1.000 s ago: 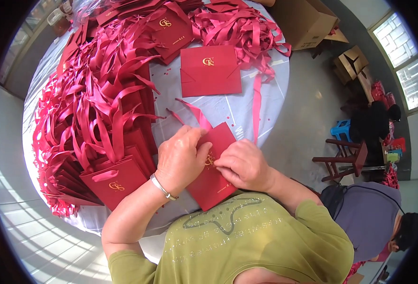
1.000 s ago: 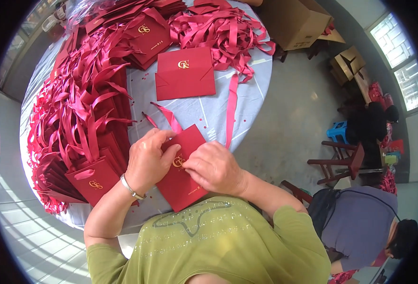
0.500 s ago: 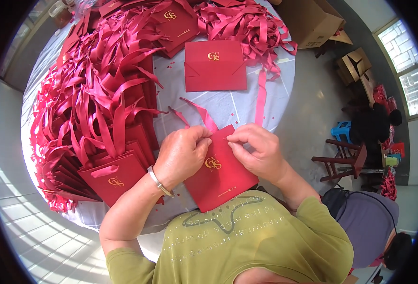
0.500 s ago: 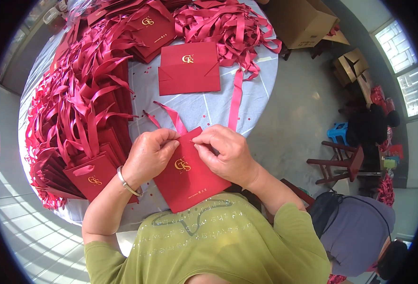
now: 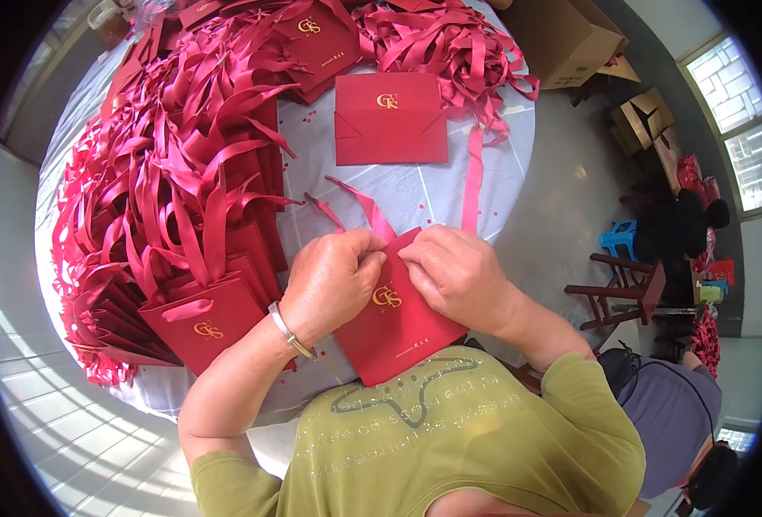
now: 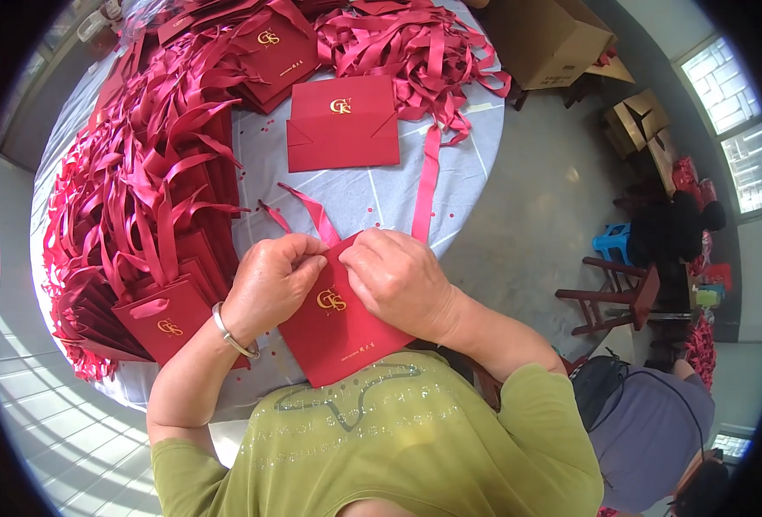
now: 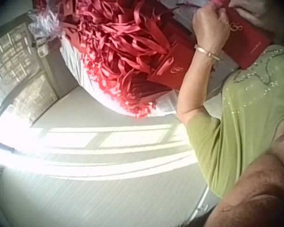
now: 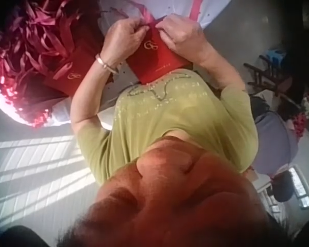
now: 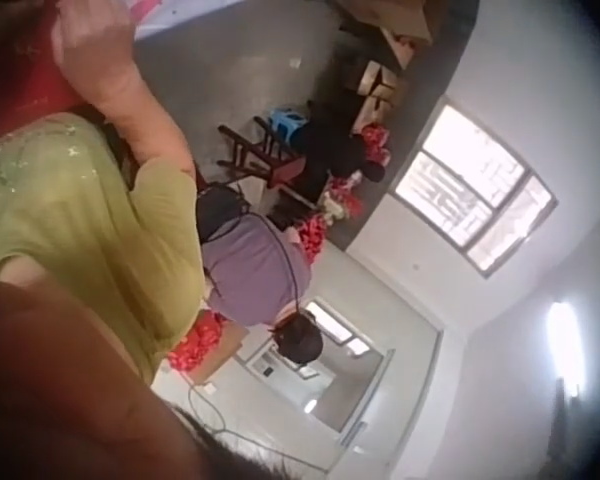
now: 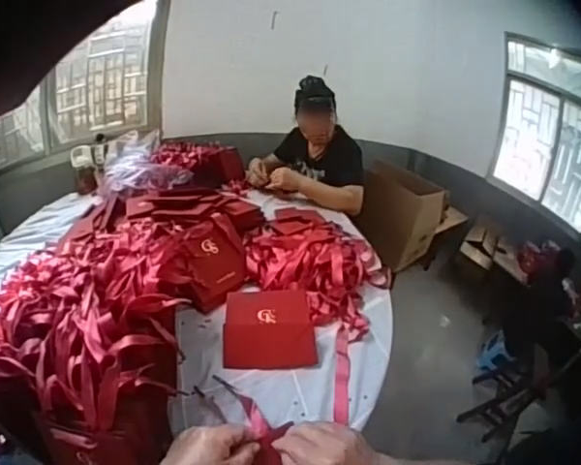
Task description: The person attaches ribbon handles to paper gift bags by threading ribbons into the bags by hand, then stacks and arranges the assembled bags on the table.
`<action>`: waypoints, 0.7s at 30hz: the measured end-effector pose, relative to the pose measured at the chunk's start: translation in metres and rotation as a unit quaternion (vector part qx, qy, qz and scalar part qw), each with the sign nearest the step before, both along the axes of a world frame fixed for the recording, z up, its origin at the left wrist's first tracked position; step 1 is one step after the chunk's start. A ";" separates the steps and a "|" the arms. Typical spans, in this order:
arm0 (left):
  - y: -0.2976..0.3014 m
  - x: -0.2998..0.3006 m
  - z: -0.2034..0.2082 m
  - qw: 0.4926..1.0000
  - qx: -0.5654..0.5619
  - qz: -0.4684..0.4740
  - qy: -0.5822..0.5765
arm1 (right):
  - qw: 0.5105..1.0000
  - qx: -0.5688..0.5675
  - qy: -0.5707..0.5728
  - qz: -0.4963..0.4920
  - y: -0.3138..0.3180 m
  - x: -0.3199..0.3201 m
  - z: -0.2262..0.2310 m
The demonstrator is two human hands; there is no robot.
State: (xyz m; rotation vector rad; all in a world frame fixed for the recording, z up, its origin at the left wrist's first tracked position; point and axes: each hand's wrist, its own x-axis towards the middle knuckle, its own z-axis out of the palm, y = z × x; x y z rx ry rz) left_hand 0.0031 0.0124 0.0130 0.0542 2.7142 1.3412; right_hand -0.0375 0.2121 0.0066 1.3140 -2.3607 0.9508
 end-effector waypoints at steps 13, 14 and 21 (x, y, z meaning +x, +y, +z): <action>0.000 0.001 0.001 0.999 -0.014 0.003 0.036 | 0.991 0.036 -0.118 -0.060 -0.019 0.002 0.004; 0.000 0.002 0.002 0.999 -0.016 0.002 0.041 | 0.979 0.016 -0.192 -0.060 -0.016 -0.004 0.011; 0.008 0.007 0.001 0.994 -0.050 0.011 0.097 | 0.964 -0.021 -0.250 0.085 -0.003 -0.035 0.023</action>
